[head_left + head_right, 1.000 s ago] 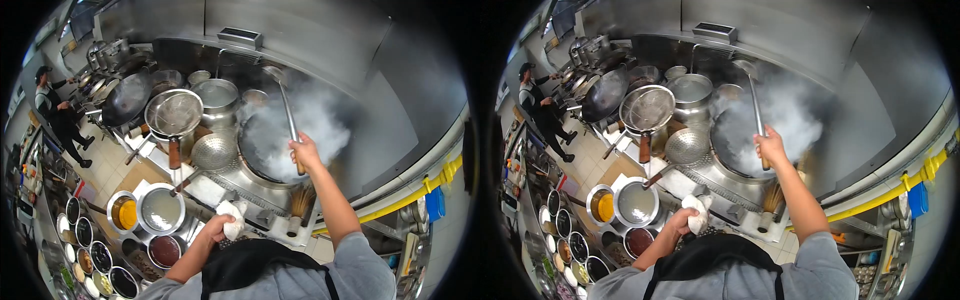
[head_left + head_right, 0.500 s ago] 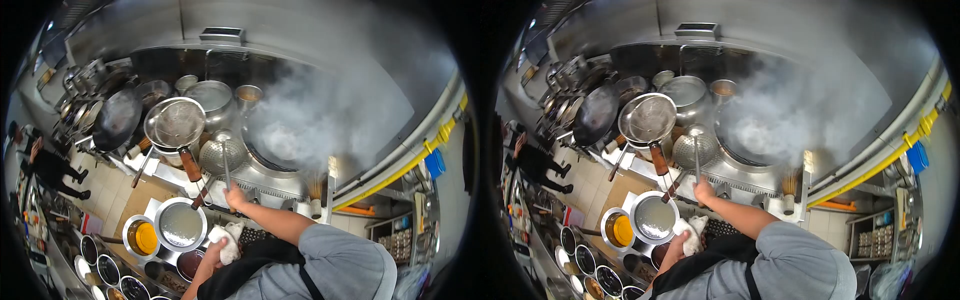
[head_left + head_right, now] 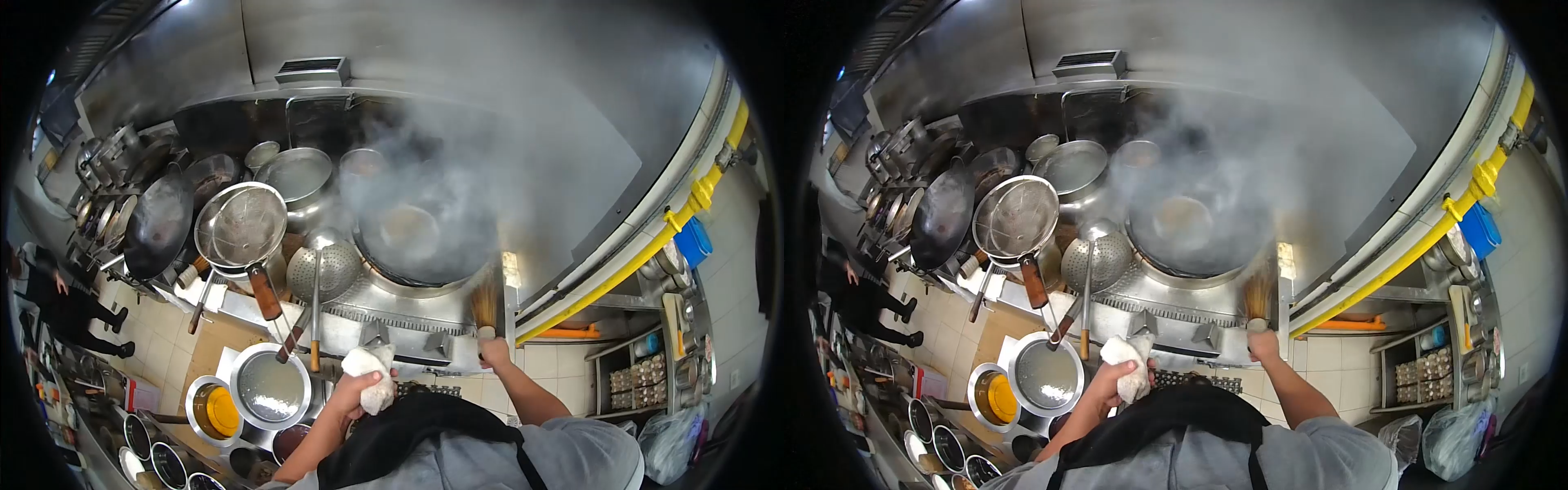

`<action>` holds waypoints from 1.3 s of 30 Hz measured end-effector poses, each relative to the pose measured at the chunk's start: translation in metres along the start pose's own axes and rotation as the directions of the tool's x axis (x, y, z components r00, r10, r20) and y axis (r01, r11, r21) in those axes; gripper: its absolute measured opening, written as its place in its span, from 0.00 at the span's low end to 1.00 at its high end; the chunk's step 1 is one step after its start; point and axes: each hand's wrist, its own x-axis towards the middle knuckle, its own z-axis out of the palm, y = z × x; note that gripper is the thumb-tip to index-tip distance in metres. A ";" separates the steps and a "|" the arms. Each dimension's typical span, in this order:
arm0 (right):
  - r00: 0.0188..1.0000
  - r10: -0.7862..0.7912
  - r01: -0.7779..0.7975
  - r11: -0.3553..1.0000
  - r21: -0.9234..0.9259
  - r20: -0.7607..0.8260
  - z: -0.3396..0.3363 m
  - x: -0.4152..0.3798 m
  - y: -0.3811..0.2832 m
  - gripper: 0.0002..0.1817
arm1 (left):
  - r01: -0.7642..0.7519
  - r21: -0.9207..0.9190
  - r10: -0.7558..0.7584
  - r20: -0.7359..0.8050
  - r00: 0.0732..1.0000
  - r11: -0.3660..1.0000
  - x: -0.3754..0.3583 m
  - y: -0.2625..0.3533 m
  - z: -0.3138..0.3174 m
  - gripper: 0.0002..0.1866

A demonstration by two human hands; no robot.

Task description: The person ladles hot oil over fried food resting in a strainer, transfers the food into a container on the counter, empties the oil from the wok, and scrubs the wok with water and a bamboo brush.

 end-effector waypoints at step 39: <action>0.887 -0.457 0.450 0.822 -0.348 0.067 -0.218 0.082 -0.268 0.28 | -0.061 0.523 0.445 -0.654 0.612 0.850 0.163 0.047 0.035 0.10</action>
